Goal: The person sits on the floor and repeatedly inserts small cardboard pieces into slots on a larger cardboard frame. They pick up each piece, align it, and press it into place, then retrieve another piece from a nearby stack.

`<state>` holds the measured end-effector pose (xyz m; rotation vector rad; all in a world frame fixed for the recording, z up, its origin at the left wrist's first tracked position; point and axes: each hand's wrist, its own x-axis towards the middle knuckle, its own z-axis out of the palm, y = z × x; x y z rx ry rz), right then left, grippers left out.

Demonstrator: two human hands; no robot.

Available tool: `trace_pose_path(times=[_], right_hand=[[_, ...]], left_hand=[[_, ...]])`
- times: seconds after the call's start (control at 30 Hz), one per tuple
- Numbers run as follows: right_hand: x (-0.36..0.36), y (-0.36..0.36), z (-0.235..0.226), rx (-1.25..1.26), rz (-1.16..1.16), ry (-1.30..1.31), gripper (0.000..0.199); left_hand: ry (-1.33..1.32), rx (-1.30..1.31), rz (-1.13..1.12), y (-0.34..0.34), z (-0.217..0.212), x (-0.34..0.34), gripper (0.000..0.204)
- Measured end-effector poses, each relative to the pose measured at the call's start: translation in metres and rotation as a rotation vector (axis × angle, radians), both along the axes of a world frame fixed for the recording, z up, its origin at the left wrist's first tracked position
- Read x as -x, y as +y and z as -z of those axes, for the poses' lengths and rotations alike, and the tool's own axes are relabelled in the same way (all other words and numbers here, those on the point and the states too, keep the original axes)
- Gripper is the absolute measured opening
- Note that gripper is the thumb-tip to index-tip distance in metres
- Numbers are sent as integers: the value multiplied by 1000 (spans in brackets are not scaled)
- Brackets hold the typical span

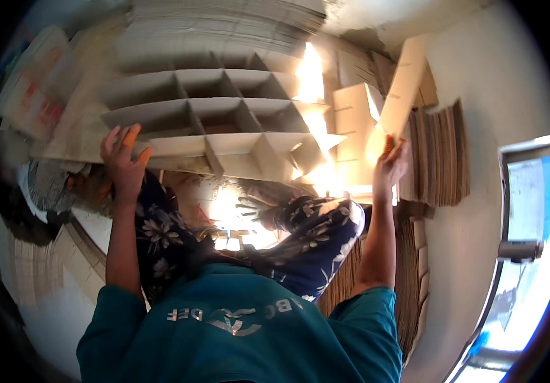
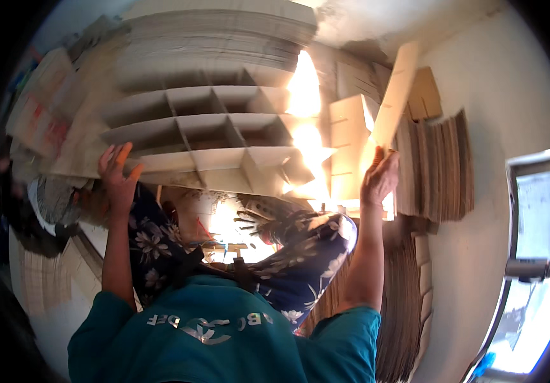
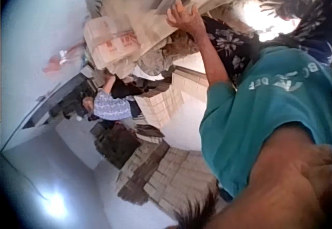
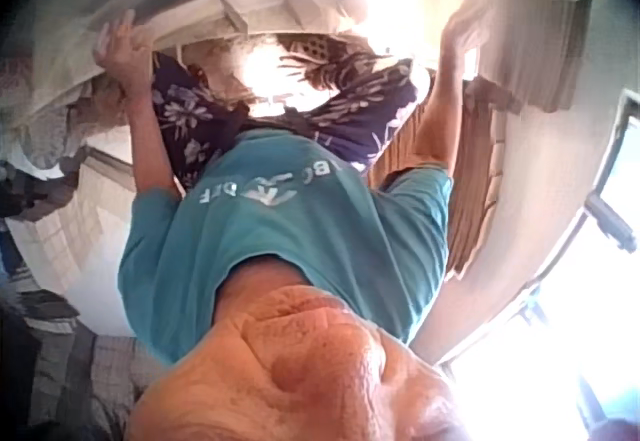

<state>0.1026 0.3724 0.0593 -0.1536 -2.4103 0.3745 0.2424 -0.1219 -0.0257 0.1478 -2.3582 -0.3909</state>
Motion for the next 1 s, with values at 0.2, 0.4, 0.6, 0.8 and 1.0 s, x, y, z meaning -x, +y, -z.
trace_pose_path(times=[0.2, 0.4, 0.6, 0.8, 1.0], right_hand=[[-33, -152, -61, 234, -768, 50, 57], [-59, -266, -59, 310, -1046, -343, 59], [-63, -313, -45, 286, -1126, -388, 61], [-57, -331, -40, 220, -1110, -421, 58], [-57, -340, -42, 231, -1152, -347, 51]], left_hand=[[84, -15, -62, -6, 9, 1, 43], [82, -75, -121, -5, 7, -1, 31], [111, -174, -49, -7, 6, -1, 28], [170, -229, 7, -10, 11, 4, 24], [164, -272, 23, -11, 15, 6, 25]])
